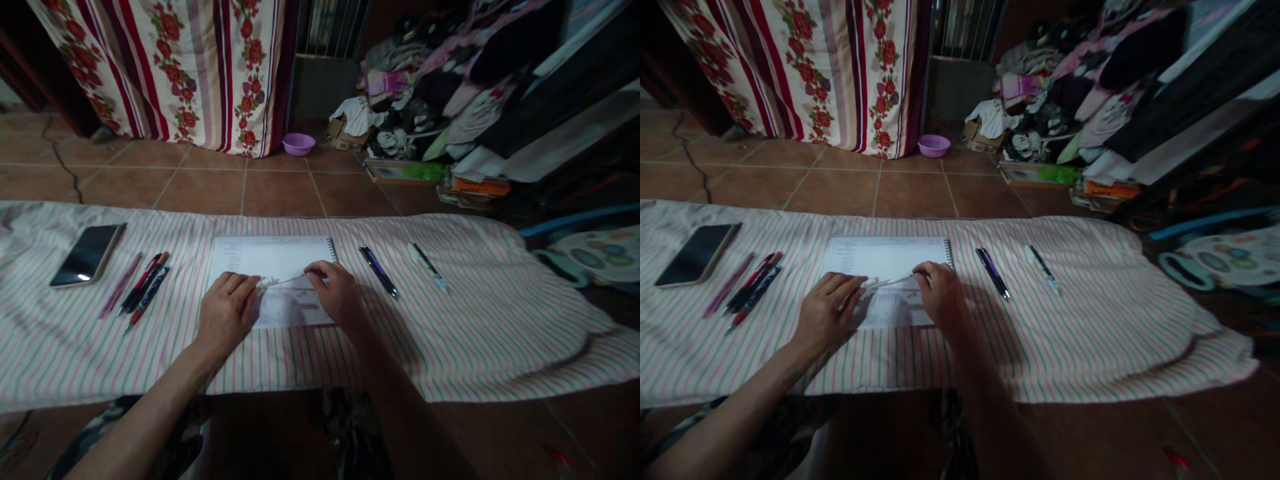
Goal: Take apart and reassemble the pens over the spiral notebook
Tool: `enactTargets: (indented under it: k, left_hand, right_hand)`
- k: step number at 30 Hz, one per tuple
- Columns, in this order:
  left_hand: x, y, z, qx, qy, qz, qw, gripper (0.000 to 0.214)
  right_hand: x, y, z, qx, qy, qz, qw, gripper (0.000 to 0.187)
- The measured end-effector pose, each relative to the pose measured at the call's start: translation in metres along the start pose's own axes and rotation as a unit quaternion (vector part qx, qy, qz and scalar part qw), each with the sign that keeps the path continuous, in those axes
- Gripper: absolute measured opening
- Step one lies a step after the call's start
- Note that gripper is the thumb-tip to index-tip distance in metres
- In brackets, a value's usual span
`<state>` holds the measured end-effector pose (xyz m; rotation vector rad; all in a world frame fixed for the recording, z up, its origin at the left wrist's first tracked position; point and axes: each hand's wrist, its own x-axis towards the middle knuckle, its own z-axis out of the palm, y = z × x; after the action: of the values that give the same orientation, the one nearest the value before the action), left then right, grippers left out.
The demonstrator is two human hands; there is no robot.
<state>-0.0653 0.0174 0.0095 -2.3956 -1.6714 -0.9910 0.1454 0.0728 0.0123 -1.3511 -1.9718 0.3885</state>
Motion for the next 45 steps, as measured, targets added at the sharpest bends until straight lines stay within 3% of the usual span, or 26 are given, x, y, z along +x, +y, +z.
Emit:
enactTargets:
  k: [9,16,26,30,35,40,45]
  left_hand:
    - [0.010,-0.003,0.004,-0.135,0.103,-0.050,0.984,0.015]
    - [0.012,0.003,0.005,-0.217,0.093,-0.072,0.969,0.018]
    - [0.011,0.005,0.010,-0.221,0.098,-0.065,0.968,0.022]
    - [0.011,0.007,0.011,-0.198,0.100,-0.068,0.973,0.021]
    - [0.012,0.003,0.009,-0.093,0.103,-0.043,0.989,0.021]
    - [0.013,0.002,0.008,0.025,0.052,-0.021,0.998,0.022]
    - [0.012,0.003,0.011,0.049,0.014,-0.044,0.998,0.023]
  right_hand:
    - [0.002,-0.004,-0.001,0.120,-0.011,0.078,0.990,0.012]
    - [0.003,-0.005,-0.002,0.139,-0.004,0.071,0.988,0.013]
    - [0.003,-0.007,-0.003,0.066,0.066,0.004,0.996,0.016]
    - [0.004,-0.009,-0.004,0.062,0.093,-0.006,0.994,0.017]
    - [0.006,-0.014,-0.008,0.081,0.137,0.018,0.987,0.014]
    - [0.006,-0.012,-0.016,0.138,0.176,0.081,0.971,0.017]
    - [0.007,-0.009,-0.023,0.198,0.205,0.133,0.949,0.019]
